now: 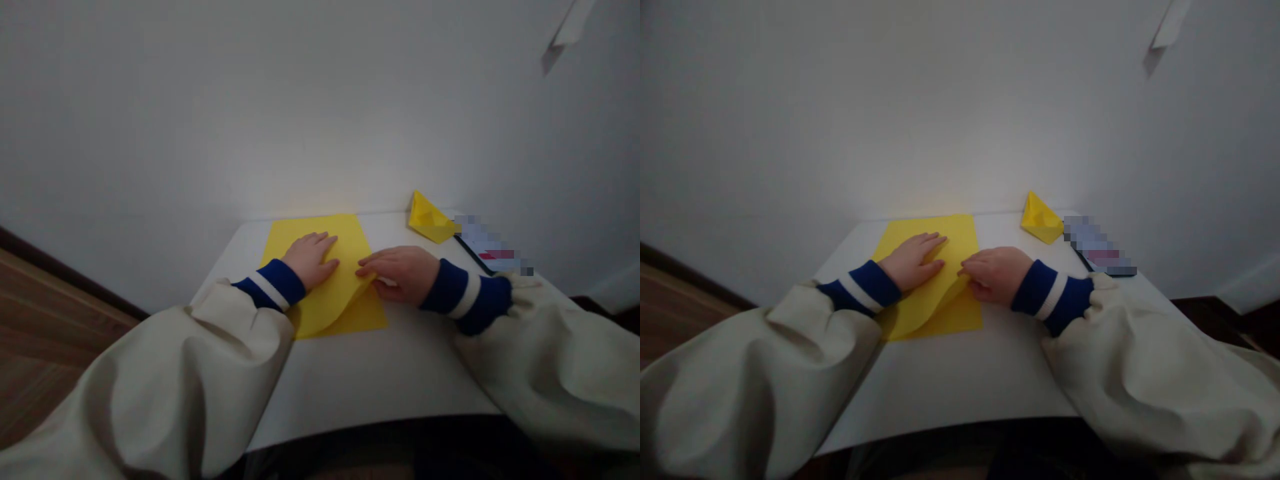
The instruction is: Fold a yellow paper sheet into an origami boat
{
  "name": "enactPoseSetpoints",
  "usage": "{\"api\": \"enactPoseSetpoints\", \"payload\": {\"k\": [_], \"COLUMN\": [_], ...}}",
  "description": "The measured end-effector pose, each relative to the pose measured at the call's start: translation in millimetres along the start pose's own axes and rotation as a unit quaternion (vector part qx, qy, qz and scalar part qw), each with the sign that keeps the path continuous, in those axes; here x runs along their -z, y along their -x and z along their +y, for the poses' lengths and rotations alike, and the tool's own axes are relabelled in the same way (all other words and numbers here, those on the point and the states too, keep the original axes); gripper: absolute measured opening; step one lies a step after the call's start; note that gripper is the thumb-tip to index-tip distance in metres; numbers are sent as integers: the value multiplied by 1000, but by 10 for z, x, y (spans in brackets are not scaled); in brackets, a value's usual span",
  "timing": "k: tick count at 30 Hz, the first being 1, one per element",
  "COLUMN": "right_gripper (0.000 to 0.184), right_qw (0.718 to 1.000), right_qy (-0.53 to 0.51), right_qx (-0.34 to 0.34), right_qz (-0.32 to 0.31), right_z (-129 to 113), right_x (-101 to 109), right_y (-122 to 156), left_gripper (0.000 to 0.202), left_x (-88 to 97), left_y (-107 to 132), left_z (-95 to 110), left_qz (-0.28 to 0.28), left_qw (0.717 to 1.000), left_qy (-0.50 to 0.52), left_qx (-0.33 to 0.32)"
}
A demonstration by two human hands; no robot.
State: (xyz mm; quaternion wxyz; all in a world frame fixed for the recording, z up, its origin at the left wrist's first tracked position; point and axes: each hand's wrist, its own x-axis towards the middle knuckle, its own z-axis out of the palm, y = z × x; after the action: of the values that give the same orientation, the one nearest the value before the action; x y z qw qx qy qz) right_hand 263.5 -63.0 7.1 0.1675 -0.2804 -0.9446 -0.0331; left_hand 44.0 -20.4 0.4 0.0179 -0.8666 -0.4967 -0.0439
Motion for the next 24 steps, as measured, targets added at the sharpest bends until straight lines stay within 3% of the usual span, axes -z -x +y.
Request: {"api": "enactPoseSetpoints", "payload": {"k": [6, 11, 14, 20, 24], "right_gripper": [44, 27, 39, 34, 27], "right_qw": [994, 989, 991, 985, 982], "right_qy": [-89, -120, -114, -128, -162], "right_qx": [-35, -20, 6, 20, -2], "right_qz": [-61, -89, -73, -117, -97], "right_z": [323, 425, 456, 533, 532], "right_x": [12, -42, -106, -148, -67], "right_y": [199, 222, 169, 123, 206], "left_gripper": [62, 63, 64, 62, 60], "left_x": [-81, -115, -105, -135, -183], "left_y": [117, 155, 139, 117, 113], "left_z": [-45, -56, -54, -114, -148], "left_qz": [-21, -38, -46, -16, 11], "left_qw": [998, 995, 996, 998, 996], "left_qy": [-40, -43, -35, -26, -18], "left_qx": [50, 82, 69, 55, 84]}}
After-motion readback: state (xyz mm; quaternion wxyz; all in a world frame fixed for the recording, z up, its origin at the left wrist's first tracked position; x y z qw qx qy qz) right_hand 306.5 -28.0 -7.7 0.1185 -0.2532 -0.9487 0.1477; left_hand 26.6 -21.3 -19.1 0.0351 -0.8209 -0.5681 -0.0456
